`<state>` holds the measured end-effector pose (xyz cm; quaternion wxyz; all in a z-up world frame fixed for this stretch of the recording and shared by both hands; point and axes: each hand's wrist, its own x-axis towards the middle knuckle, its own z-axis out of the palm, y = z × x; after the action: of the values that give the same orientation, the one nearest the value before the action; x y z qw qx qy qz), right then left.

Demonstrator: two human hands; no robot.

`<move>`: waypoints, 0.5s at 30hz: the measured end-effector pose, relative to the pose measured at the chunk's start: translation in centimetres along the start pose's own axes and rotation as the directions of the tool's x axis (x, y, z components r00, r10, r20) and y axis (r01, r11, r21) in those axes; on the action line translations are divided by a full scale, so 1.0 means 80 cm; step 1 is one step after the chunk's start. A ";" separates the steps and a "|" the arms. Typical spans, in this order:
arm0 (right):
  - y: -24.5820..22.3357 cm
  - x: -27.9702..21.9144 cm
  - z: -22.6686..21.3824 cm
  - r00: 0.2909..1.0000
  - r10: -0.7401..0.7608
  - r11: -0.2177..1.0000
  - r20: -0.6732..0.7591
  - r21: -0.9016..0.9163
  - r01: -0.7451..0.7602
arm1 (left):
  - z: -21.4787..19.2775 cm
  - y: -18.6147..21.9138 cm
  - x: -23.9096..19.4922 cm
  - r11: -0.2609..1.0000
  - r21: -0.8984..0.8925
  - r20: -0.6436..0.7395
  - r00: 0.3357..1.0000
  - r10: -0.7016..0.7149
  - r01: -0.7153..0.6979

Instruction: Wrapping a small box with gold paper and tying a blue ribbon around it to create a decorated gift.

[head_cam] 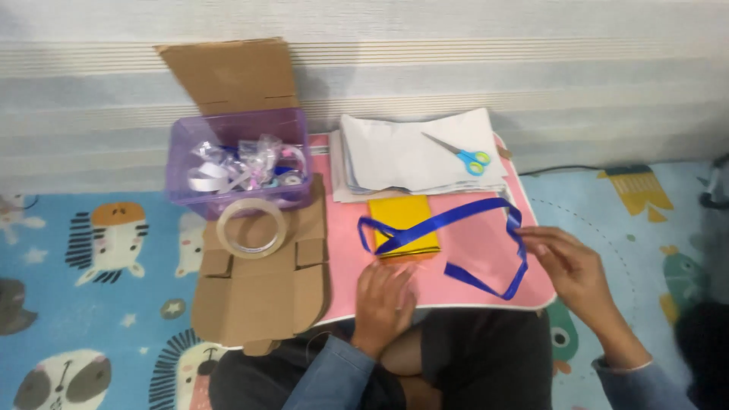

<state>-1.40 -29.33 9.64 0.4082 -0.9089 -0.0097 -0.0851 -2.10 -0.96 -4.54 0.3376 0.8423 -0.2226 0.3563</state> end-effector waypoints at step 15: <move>0.056 -0.055 -0.009 0.999 0.035 0.987 -0.020 0.155 -0.031 | -0.066 0.038 0.035 0.966 -0.258 0.209 0.977 0.032 0.023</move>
<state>-5.45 -32.65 6.08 0.4791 -0.8734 0.0035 -0.0878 -4.55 0.46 1.54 0.4182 0.8237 -0.3038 0.2332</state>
